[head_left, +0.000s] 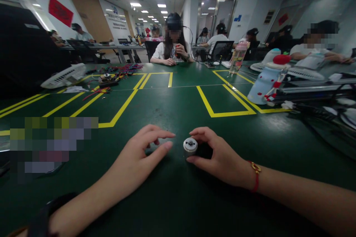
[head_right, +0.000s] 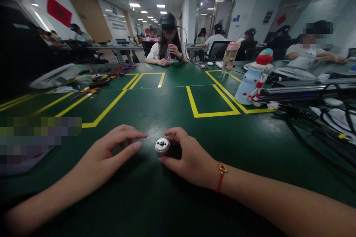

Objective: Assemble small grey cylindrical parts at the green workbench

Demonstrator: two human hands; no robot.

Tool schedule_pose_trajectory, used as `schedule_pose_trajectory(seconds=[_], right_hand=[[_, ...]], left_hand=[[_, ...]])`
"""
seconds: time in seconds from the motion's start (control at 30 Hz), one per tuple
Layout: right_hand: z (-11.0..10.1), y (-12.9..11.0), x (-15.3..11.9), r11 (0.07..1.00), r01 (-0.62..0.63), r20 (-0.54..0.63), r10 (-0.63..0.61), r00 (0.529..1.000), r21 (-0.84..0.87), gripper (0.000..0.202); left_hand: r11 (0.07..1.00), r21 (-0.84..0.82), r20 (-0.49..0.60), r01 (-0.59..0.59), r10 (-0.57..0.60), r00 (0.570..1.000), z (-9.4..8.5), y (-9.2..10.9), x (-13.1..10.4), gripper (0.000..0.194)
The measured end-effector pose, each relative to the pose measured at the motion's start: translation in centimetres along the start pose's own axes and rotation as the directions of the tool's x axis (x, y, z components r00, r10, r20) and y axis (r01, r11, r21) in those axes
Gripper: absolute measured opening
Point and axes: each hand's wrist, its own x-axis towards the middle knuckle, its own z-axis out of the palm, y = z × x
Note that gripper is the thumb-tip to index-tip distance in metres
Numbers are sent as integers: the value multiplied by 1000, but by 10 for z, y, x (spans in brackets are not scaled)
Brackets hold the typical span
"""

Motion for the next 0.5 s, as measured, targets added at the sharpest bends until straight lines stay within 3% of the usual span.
schedule_pose_trajectory(seconds=[0.07, 0.17, 0.27, 0.37, 0.43, 0.5], right_hand=[[1, -1, 1, 999, 4, 0, -4, 1000, 32, 53], [1, -4, 2, 1000, -4, 10, 4, 1000, 31, 56], [-1, -7, 2, 1000, 14, 20, -14, 1000, -3, 63], [-6, -8, 2, 996, 47, 16, -46, 999, -74, 51], [-11, -7, 2, 989, 42, -1, -43, 999, -144, 36], [-15, -5, 3, 983, 28, -17, -31, 999, -181, 30]], left_hand=[[997, -55, 17, -61, 62, 998, 11, 21, 8, 26], [994, -106, 43, -26, 31, 999, 20, 36, 19, 19], [983, -176, 53, 47, -39, 998, 18, 34, 24, 19], [964, -262, -18, 55, -62, 998, 12, 27, 23, 23], [975, -217, -31, 51, -60, 998, 11, 21, 21, 23], [991, -129, 38, 36, -31, 999, 15, 15, 19, 19]])
